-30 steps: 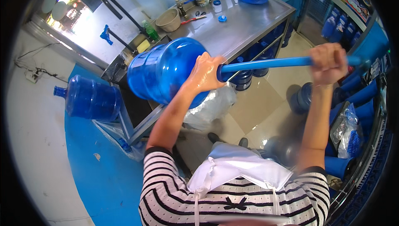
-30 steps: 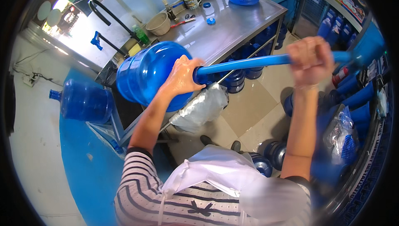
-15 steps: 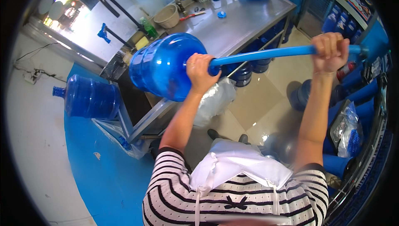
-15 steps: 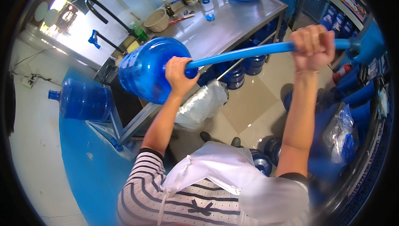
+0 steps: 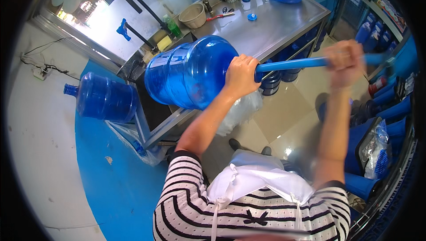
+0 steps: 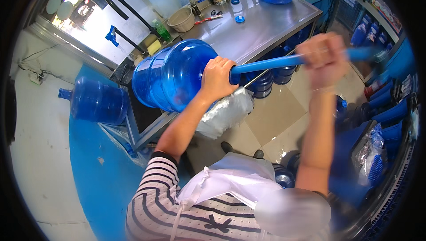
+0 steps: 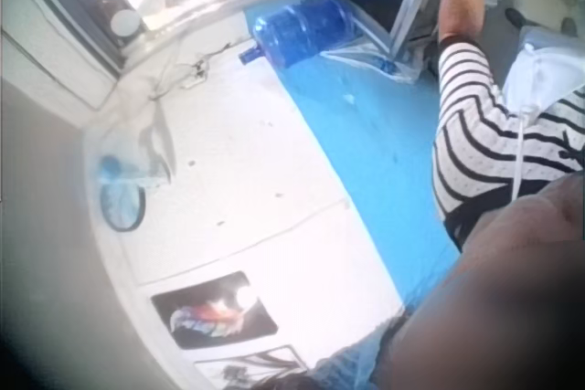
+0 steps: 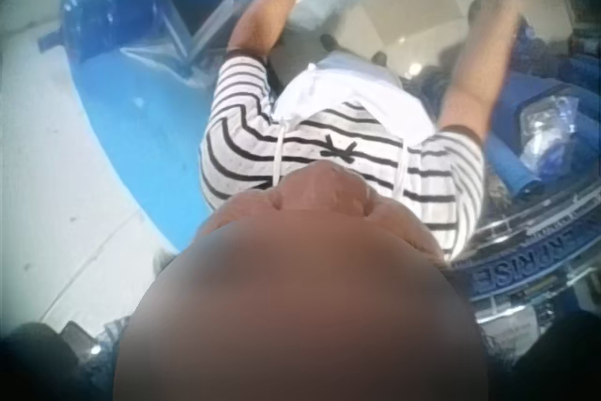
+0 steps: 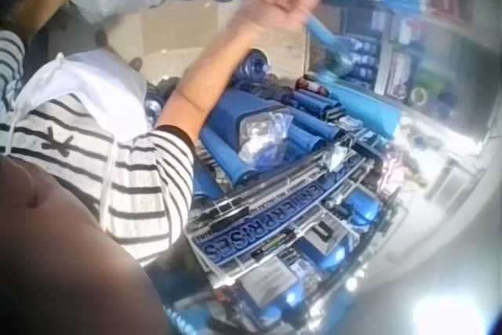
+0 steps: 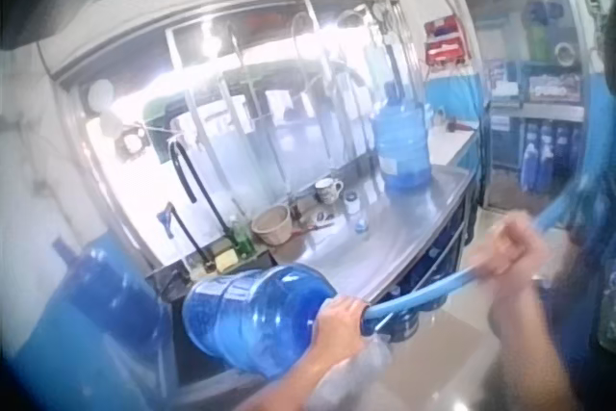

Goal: The person scrubs the inside of a large blue water jug with a long-handled brush, rinses it under a faucet, and shakes out excess water. They then place the jug on a stainless steel counter, pick up a cap, and pour a small amount of green liquid into the jug.

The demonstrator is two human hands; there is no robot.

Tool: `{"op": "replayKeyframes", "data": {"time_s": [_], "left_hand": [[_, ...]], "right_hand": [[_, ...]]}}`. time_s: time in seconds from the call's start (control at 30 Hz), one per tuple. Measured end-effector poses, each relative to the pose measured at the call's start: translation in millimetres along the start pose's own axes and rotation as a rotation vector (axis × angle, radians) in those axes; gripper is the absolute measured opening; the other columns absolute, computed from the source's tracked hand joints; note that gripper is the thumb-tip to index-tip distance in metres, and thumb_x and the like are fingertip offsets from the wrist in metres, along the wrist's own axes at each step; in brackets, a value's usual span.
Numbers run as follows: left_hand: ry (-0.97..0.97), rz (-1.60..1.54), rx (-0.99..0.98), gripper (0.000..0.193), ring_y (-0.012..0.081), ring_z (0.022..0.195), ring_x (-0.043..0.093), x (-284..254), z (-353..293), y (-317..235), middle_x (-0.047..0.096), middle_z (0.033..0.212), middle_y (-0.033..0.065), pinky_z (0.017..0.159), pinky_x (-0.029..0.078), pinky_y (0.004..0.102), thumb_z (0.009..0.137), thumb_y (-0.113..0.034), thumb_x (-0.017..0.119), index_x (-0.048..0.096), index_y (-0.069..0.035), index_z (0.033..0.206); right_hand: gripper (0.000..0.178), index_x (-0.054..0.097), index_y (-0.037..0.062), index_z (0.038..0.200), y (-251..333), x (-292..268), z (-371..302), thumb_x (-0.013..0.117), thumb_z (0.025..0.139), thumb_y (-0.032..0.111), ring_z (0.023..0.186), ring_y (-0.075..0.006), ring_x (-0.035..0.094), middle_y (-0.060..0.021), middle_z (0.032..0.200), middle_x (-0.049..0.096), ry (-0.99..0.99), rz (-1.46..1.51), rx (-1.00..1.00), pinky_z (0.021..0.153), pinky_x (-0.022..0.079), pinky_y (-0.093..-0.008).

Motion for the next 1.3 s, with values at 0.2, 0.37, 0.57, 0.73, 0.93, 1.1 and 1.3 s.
{"op": "replayKeyframes", "data": {"time_s": [0.2, 0.37, 0.57, 0.73, 0.93, 1.1, 1.3], "left_hand": [[-0.31, -0.047, 0.091, 0.041, 0.0289, 0.091, 0.066, -22.1, -34.6, 15.0, 0.069, 0.09, 0.008, 0.085, 0.047, 0.0413, 0.05, -0.012, 0.079, 0.067, -0.01, 0.089], [-0.371, -0.04, 0.009, 0.036, 0.03, 0.094, 0.066, -24.3, -42.2, 36.7, 0.069, 0.09, 0.0085, 0.096, 0.047, 0.0438, 0.054, -0.012, 0.08, 0.067, -0.009, 0.088], [-0.205, -0.009, 0.035, 0.046, 0.0305, 0.091, 0.062, -20.2, -43.1, 16.4, 0.067, 0.096, 0.0077, 0.084, 0.047, 0.0423, 0.054, -0.015, 0.081, 0.065, -0.009, 0.097], [0.341, -0.001, -0.008, 0.038, 0.0292, 0.086, 0.059, -21.3, -27.7, 44.0, 0.067, 0.083, 0.0073, 0.077, 0.043, 0.041, 0.056, -0.022, 0.08, 0.068, -0.01, 0.09], [-0.215, -0.051, 0.066, 0.041, 0.0256, 0.088, 0.06, -21.0, -8.6, -20.2, 0.066, 0.084, 0.0038, 0.081, 0.043, 0.0391, 0.05, -0.017, 0.081, 0.067, -0.012, 0.088], [-0.438, -0.032, -0.028, 0.043, 0.0248, 0.091, 0.066, -36.9, -37.5, 24.0, 0.069, 0.09, 0.0046, 0.098, 0.043, 0.0431, 0.051, -0.012, 0.081, 0.067, -0.011, 0.091], [-0.474, -0.013, -0.034, 0.043, 0.0266, 0.092, 0.066, -5.0, -47.7, 27.5, 0.069, 0.093, 0.0062, 0.096, 0.047, 0.0464, 0.054, -0.01, 0.079, 0.066, -0.011, 0.095]], "right_hand": [[0.045, 0.032, 0.0193, 0.056, -20.8, 22.5, -12.6, 0.053, 0.094, 0.028, 0.043, -0.0105, 0.025, 0.0053, 0.049, 0.028, 0.079, -0.009, 0.008, 0.048, 0.025, -0.0292], [0.047, 0.034, 0.0197, 0.056, 58.3, 19.3, 22.2, 0.059, 0.095, 0.023, 0.039, -0.0035, 0.029, 0.0067, 0.045, 0.032, 0.077, 0.235, -0.04, 0.047, 0.026, -0.0233], [0.046, 0.029, 0.0166, 0.057, -98.3, -10.2, -45.5, 0.055, 0.094, 0.027, 0.044, -0.0122, 0.023, 0.004, 0.051, 0.022, 0.021, -0.173, -0.011, 0.046, 0.023, -0.0311], [0.047, 0.035, 0.0207, 0.057, 91.5, -17.2, 6.9, 0.069, 0.089, 0.02, 0.04, -0.0034, 0.028, 0.0081, 0.046, 0.033, 0.058, 0.178, -0.045, 0.045, 0.025, -0.022], [0.044, 0.034, 0.0157, 0.06, -70.6, 11.5, -24.8, 0.054, 0.095, 0.032, 0.045, -0.0112, 0.028, 0.0026, 0.053, 0.027, -0.05, -0.258, 0.015, 0.05, 0.03, -0.0298], [0.044, 0.034, 0.0191, 0.057, 21.9, -5.6, -10.6, 0.053, 0.097, 0.023, 0.044, -0.0084, 0.031, 0.0053, 0.051, 0.03, 0.075, -0.018, -0.014, 0.052, 0.028, -0.027], [0.043, 0.037, 0.021, 0.058, 68.9, -16.7, 3.4, 0.053, 0.097, 0.018, 0.039, -0.0041, 0.03, 0.0065, 0.047, 0.033, 0.045, 0.136, -0.068, 0.044, 0.026, -0.0234]]}}
Point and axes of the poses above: each hand's wrist, its own z-axis towards the middle knuckle, its own x-axis out of the palm, y = z × x, the point moved 8 cm from there along z, towards the middle knuckle
